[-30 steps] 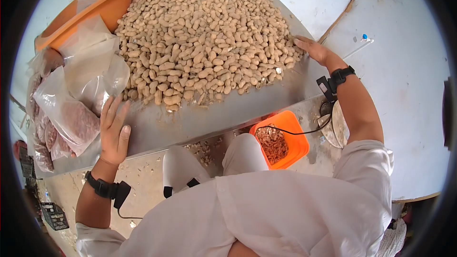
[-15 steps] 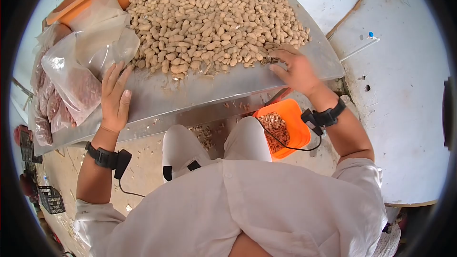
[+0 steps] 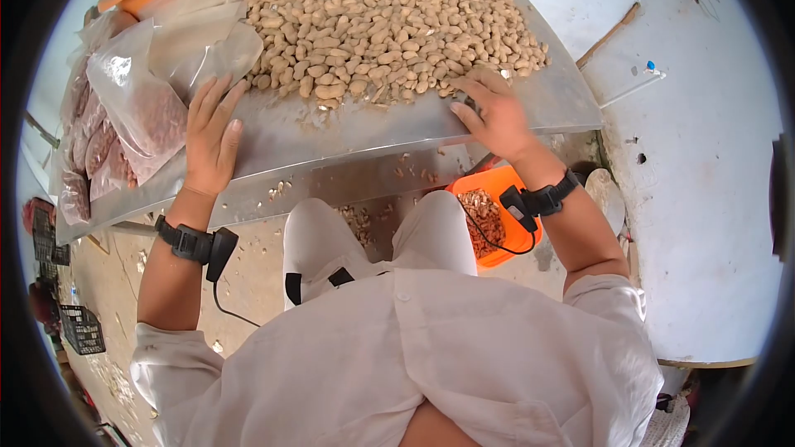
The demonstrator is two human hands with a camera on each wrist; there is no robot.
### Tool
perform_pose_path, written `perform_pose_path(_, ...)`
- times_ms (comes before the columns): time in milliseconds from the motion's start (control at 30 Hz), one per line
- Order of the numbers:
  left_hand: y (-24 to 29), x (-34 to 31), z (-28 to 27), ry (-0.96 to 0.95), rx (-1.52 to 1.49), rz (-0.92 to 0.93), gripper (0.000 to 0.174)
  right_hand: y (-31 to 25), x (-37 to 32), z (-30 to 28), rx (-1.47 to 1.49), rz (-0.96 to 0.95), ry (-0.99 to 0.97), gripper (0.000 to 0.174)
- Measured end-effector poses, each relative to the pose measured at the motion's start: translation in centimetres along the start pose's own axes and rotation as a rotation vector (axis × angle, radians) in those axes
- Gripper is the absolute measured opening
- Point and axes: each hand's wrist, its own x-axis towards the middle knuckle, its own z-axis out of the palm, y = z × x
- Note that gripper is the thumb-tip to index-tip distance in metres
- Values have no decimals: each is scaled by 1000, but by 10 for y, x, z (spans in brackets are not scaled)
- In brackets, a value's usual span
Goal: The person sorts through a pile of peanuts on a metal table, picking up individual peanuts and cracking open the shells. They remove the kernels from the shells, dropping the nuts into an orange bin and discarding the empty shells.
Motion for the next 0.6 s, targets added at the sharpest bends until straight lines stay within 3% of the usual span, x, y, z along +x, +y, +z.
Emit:
perform_pose_path(200,-2,-3,1,19,-10,-23,43,2,1,12,-45,14,-90,15)
perform_pose_path(400,-5,-4,1,22,-24,-23,45,2,-11,5,-66,9,-4,14)
perform_pose_path(600,-3,-3,0,11,-18,-41,46,24,-30,0,-60,125,100,17)
